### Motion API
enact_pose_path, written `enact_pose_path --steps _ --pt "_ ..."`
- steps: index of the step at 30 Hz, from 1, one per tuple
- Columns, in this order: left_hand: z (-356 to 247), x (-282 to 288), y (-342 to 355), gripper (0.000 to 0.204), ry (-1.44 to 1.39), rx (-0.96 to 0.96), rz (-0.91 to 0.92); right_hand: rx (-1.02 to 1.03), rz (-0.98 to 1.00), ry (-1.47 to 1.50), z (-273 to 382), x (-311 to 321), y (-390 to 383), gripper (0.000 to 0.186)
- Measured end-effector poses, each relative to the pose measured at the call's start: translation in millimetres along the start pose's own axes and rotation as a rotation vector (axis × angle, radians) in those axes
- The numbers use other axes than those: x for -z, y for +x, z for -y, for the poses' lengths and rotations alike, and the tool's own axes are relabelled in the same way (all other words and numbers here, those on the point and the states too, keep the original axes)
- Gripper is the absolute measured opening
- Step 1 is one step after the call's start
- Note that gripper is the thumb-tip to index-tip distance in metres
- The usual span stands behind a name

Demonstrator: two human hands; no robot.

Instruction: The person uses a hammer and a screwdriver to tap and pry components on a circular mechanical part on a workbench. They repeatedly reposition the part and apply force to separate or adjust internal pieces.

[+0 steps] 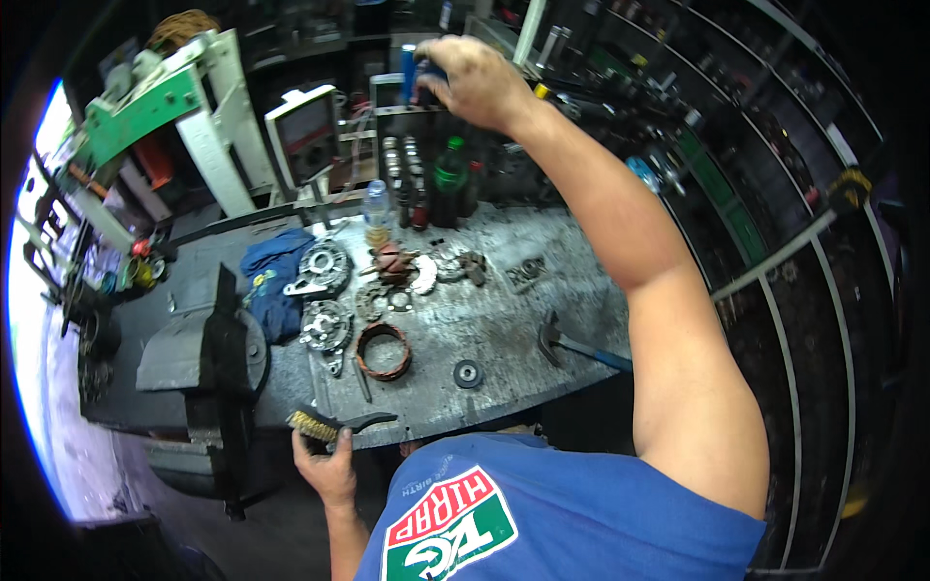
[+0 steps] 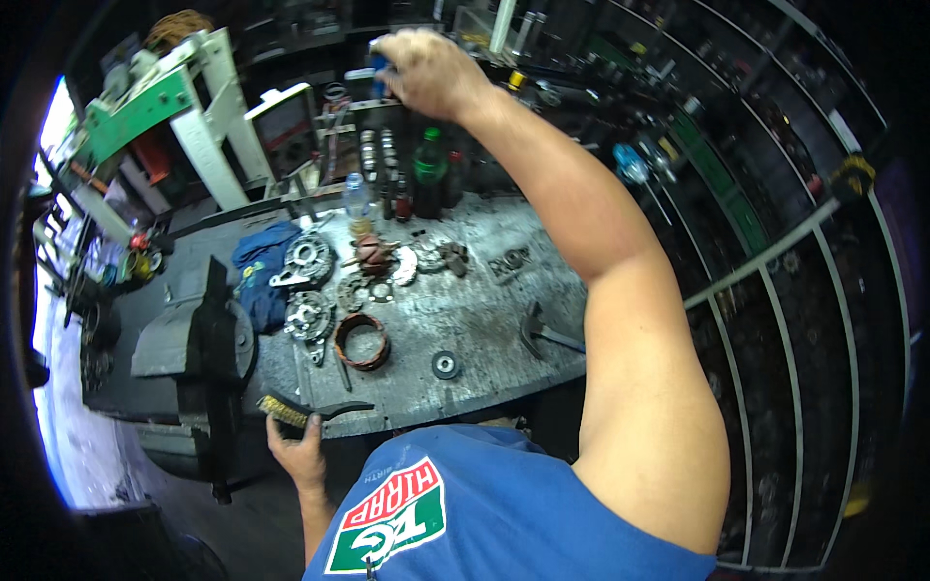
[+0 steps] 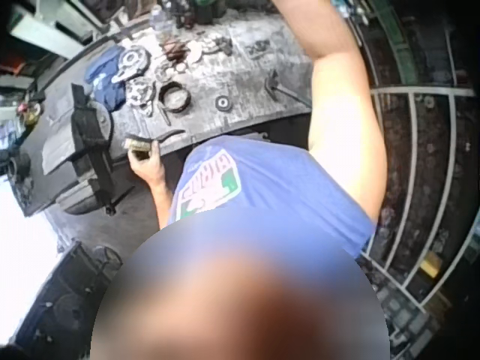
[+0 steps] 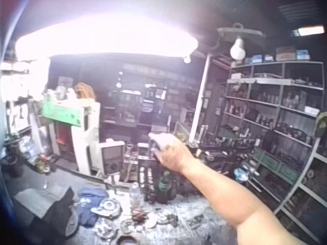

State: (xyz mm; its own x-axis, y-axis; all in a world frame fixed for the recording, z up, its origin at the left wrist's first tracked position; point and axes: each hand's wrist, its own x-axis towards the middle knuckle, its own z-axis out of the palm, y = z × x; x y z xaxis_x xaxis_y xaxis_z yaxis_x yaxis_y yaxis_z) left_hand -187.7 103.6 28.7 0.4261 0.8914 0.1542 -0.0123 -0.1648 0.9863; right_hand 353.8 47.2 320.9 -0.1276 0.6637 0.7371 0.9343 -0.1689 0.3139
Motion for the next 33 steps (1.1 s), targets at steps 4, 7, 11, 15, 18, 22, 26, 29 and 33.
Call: enact_pose_path --steps 4,7,11,15,18,22,26,29,33 --pt "1.1 -6.0 6.4 0.057 0.063 -0.047 0.109 -0.285 0.613 0.415 1.0 62.5 -167.9 0.029" --pt "-1.9 -25.7 6.9 0.059 0.103 -0.046 0.18 -0.693 1.285 0.053 -2.9 86.6 -319.1 0.04" --pt "-15.9 -80.7 1.8 0.059 0.063 -0.093 0.234 -1.436 1.222 -0.061 22.2 110.1 -491.6 0.061" --pt "-36.8 -152.7 -8.0 0.052 0.08 -0.057 0.348 -1.675 1.009 -0.062 60.0 96.9 -570.7 0.041" --pt "-50.2 -202.6 -20.3 0.047 0.056 -0.051 0.397 -1.697 0.915 0.023 70.3 95.9 -578.0 0.03" --pt "-65.2 -240.8 -43.5 0.047 0.134 -0.112 0.406 -1.649 0.738 0.185 49.5 108.9 -533.7 0.03" --pt "-74.0 -251.2 -69.0 0.053 0.179 -0.068 0.395 -1.579 -0.161 1.285 -28.1 96.1 -428.5 0.022" --pt "-76.7 -249.4 -90.0 0.048 0.208 -0.085 0.295 -1.255 -0.557 1.673 -115.6 73.8 -336.2 0.019" --pt "-80.9 -233.6 -115.4 0.046 0.212 -0.09 0.132 -1.349 -0.588 1.479 -218.3 40.5 -245.9 0.017"
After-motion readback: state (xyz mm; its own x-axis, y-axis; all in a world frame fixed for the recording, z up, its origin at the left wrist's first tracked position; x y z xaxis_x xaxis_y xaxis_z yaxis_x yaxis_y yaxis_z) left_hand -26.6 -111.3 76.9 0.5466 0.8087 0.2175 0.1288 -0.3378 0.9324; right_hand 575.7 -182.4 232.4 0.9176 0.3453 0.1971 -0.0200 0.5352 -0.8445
